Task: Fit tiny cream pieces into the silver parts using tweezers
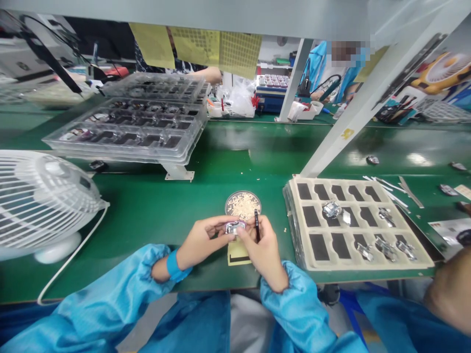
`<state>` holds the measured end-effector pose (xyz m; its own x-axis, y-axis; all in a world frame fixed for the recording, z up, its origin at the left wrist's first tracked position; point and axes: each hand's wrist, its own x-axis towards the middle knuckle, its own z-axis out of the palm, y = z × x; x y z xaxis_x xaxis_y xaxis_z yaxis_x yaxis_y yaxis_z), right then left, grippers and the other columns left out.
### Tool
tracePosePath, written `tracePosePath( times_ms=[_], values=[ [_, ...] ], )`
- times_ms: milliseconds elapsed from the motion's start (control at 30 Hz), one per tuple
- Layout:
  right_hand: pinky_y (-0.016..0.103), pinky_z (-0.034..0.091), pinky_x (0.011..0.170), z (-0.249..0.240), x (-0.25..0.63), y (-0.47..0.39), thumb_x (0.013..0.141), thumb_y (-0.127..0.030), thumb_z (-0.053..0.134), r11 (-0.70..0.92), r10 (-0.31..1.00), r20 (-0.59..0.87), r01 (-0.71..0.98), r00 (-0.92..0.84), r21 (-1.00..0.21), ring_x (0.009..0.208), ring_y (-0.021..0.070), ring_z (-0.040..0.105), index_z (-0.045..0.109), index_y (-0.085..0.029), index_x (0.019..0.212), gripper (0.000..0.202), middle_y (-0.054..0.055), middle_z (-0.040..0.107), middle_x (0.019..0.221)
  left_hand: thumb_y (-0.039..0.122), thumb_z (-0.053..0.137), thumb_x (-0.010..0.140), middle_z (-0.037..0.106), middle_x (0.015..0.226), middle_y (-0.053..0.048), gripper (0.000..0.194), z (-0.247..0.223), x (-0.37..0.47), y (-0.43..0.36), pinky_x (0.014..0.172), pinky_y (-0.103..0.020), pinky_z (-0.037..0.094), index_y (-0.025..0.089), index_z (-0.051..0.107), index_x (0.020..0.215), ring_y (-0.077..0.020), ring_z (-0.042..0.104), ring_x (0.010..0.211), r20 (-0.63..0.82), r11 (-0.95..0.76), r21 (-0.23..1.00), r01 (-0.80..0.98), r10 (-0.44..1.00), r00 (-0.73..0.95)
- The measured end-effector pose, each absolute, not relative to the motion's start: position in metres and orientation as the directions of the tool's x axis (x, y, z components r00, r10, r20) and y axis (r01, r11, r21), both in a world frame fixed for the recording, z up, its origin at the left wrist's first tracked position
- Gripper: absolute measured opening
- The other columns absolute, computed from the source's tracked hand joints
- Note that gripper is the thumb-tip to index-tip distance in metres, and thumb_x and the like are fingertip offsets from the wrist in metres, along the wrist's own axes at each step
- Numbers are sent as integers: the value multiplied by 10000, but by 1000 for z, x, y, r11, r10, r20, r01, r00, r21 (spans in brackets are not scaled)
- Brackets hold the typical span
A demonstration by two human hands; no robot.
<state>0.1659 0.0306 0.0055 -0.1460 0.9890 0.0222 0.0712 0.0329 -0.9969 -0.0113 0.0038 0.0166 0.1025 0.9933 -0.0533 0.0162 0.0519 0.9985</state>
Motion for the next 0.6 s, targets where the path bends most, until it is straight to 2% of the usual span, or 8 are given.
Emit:
tracePosePath(
  times_ms=[67, 167, 300, 400, 500, 600],
  values=[
    [267, 537, 726, 6, 164, 30, 824, -371, 762, 30, 985, 32, -15, -171, -999, 813, 171, 663, 617, -201, 1004, 287, 32, 697, 898, 258, 787, 796, 729, 1179, -118, 452, 19, -11, 5, 849, -319, 547, 146, 686, 1222, -228, 689, 989, -87, 107, 986, -126, 984, 155],
    [288, 565, 782, 6, 164, 29, 824, -356, 768, 13, 982, 27, -78, -186, -997, 869, 189, 701, 653, -201, 998, 260, 50, 729, 945, 273, 778, 812, 706, 1238, -129, 439, 26, -11, 7, 886, -335, 549, 143, 690, 1222, -240, 686, 1037, -99, 147, 961, -233, 974, 204],
    [278, 575, 765, 4, 166, 29, 815, -343, 786, 12, 983, 29, -89, -183, -996, 836, 178, 712, 671, -207, 993, 252, 38, 740, 920, 348, 659, 914, 757, 1101, -106, 342, 33, -15, 10, 699, -262, 512, 149, 737, 1181, -171, 670, 800, -96, 121, 983, -139, 979, 178],
    [261, 566, 702, 2, 167, 29, 805, -344, 797, 31, 988, 34, -27, -150, -999, 778, 169, 703, 683, -203, 997, 264, 32, 733, 870, 354, 599, 953, 766, 1058, -93, 337, 31, -18, 10, 651, -246, 463, 156, 743, 1184, -144, 618, 724, -82, 101, 989, -106, 982, 171],
    [261, 555, 643, 0, 168, 28, 806, -363, 794, 42, 991, 38, 31, -128, -999, 731, 172, 690, 694, -195, 1011, 283, 41, 733, 847, 344, 597, 955, 740, 1165, -104, 332, 29, -18, 10, 665, -247, 473, 161, 735, 1195, -161, 653, 789, -86, 115, 982, -151, 978, 189],
    [271, 555, 630, -1, 169, 27, 813, -383, 783, 49, 992, 41, 60, -120, -997, 739, 185, 691, 710, -189, 1019, 293, 61, 745, 872, 301, 702, 886, 699, 1260, -122, 372, 29, -15, 8, 840, -301, 530, 162, 701, 1232, -227, 694, 998, -77, 140, 959, -248, 966, 246]
  ],
)
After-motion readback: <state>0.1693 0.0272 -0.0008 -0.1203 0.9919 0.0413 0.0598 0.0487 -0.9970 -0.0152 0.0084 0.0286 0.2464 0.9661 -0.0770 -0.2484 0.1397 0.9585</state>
